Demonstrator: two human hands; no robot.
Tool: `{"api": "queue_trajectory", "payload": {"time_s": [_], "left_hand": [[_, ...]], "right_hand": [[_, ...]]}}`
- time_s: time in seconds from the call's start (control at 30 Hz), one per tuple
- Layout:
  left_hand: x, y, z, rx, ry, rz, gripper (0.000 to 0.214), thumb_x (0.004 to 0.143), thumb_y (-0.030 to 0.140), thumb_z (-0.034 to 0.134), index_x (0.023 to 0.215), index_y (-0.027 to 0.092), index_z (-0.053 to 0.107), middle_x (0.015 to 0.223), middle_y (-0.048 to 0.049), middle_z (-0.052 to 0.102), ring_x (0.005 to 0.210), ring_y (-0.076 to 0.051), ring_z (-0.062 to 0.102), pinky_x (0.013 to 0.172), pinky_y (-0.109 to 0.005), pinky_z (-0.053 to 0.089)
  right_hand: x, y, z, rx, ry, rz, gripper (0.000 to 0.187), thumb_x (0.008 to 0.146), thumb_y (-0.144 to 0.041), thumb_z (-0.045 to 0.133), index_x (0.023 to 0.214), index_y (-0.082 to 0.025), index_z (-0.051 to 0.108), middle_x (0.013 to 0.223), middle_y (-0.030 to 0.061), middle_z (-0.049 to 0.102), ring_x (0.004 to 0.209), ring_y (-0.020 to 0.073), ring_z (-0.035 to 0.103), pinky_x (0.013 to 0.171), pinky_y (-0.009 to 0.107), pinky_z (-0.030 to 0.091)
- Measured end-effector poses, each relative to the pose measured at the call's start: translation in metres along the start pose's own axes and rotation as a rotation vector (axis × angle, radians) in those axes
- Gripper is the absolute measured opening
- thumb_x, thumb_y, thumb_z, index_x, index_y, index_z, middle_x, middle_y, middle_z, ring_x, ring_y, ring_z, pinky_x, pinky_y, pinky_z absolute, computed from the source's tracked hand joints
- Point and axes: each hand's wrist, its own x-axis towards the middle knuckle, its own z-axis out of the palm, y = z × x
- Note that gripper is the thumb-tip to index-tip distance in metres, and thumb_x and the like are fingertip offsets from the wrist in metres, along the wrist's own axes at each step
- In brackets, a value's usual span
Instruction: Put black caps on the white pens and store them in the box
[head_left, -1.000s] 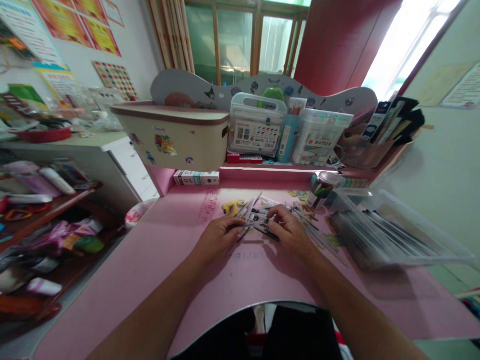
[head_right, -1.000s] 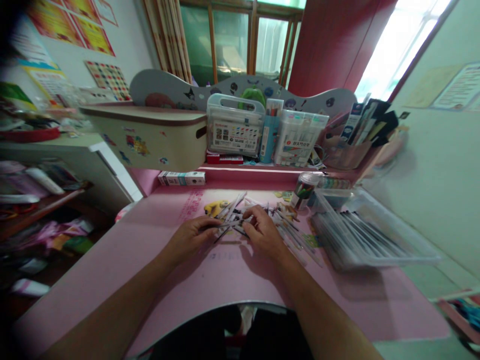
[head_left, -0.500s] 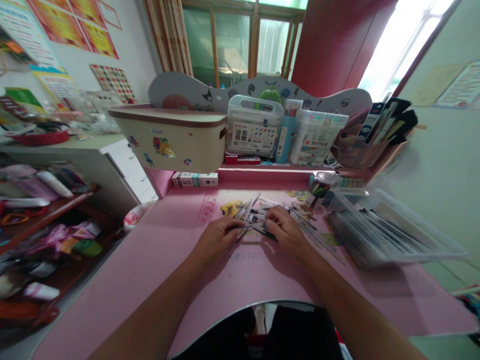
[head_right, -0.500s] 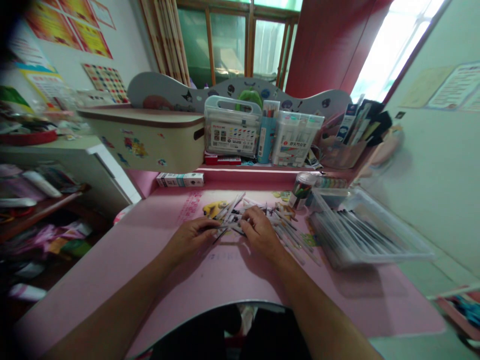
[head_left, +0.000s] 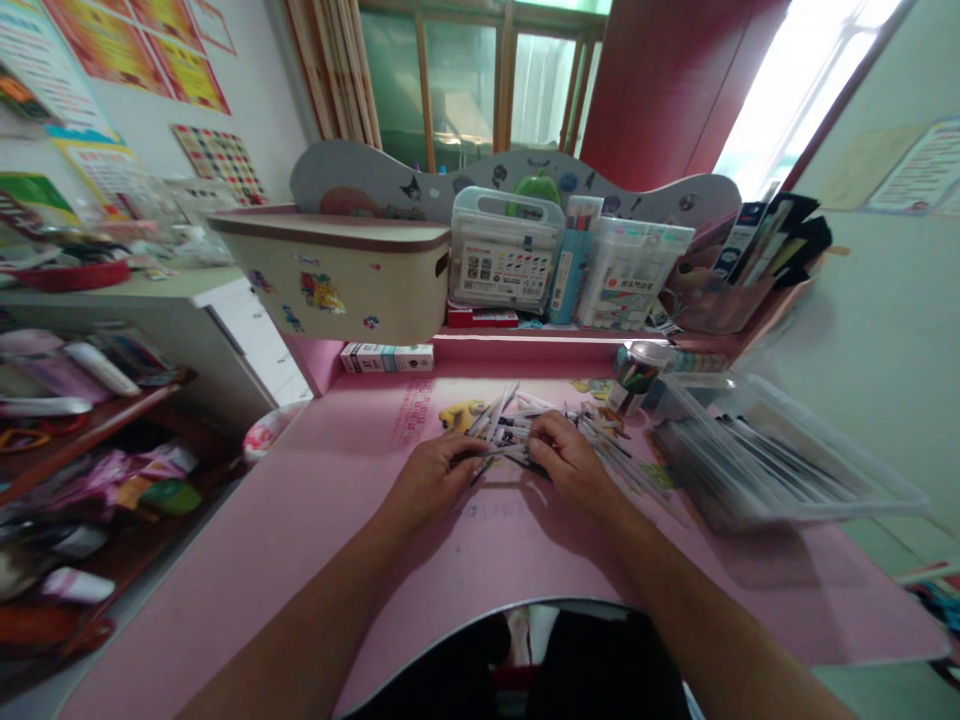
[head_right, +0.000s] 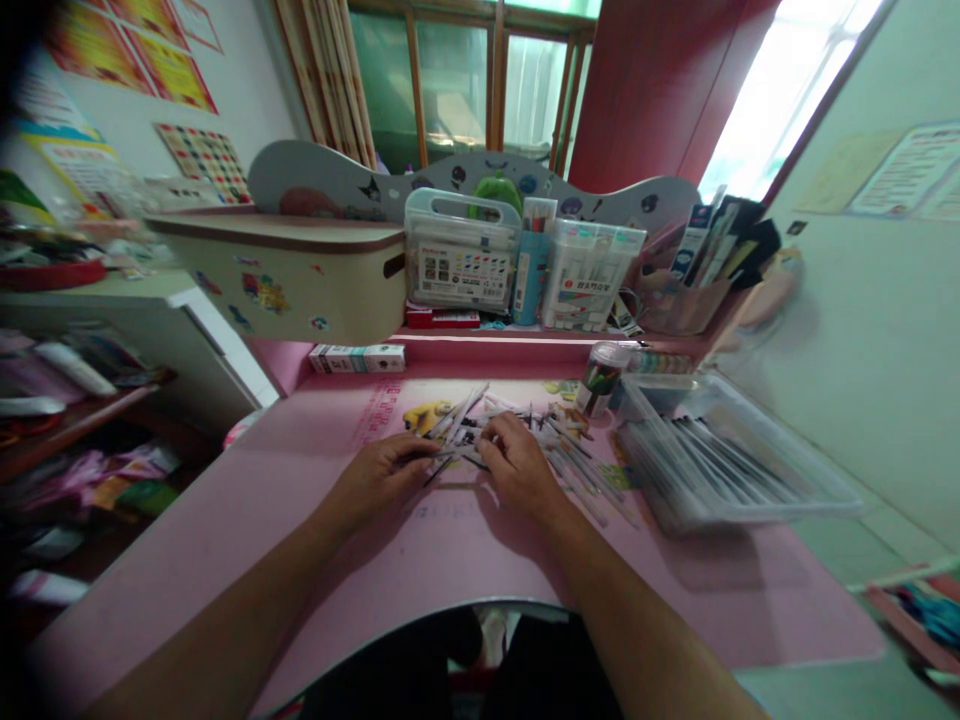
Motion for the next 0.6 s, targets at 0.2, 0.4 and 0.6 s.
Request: {"api": "queue_trajectory", "payload": {"time_s": [0.2, 0.4, 0.6], "left_hand": [[0.002, -0.004, -0.001, 0.041, 0.034, 0.001, 0.026, 0.080, 0.012, 0.060, 0.095, 0.023, 0.078, 0.097, -0.0046, 0.077, 0.091, -0.021, 0.068, 0.084, -0.031, 0.049], [0.003, -0.005, -0.003, -0.110, 0.118, -0.060, 0.013, 0.082, 0.022, 0.063, 0.091, 0.022, 0.073, 0.091, -0.0041, 0.076, 0.087, -0.021, 0.069, 0.082, -0.032, 0.050], [0.008, 0.007, -0.007, -0.614, 0.332, -0.305, 0.024, 0.075, 0.032, 0.068, 0.092, 0.020, 0.056, 0.077, -0.0008, 0.071, 0.074, -0.018, 0.068, 0.062, -0.025, 0.050]], "right_hand": [[0.000, 0.004, 0.002, -0.046, -0.010, -0.016, 0.012, 0.083, -0.012, 0.050, 0.080, -0.021, 0.057, 0.084, 0.0052, 0.054, 0.080, 0.0209, 0.050, 0.074, 0.036, 0.042], [-0.005, -0.001, 0.003, -0.077, 0.021, -0.036, 0.013, 0.083, -0.011, 0.051, 0.084, -0.021, 0.059, 0.087, 0.0056, 0.057, 0.083, 0.0207, 0.052, 0.076, 0.034, 0.043], [-0.009, 0.003, 0.013, -0.354, -0.014, 0.011, 0.015, 0.080, -0.009, 0.057, 0.085, -0.019, 0.067, 0.095, 0.0078, 0.059, 0.093, 0.0223, 0.052, 0.085, 0.036, 0.042]]}}
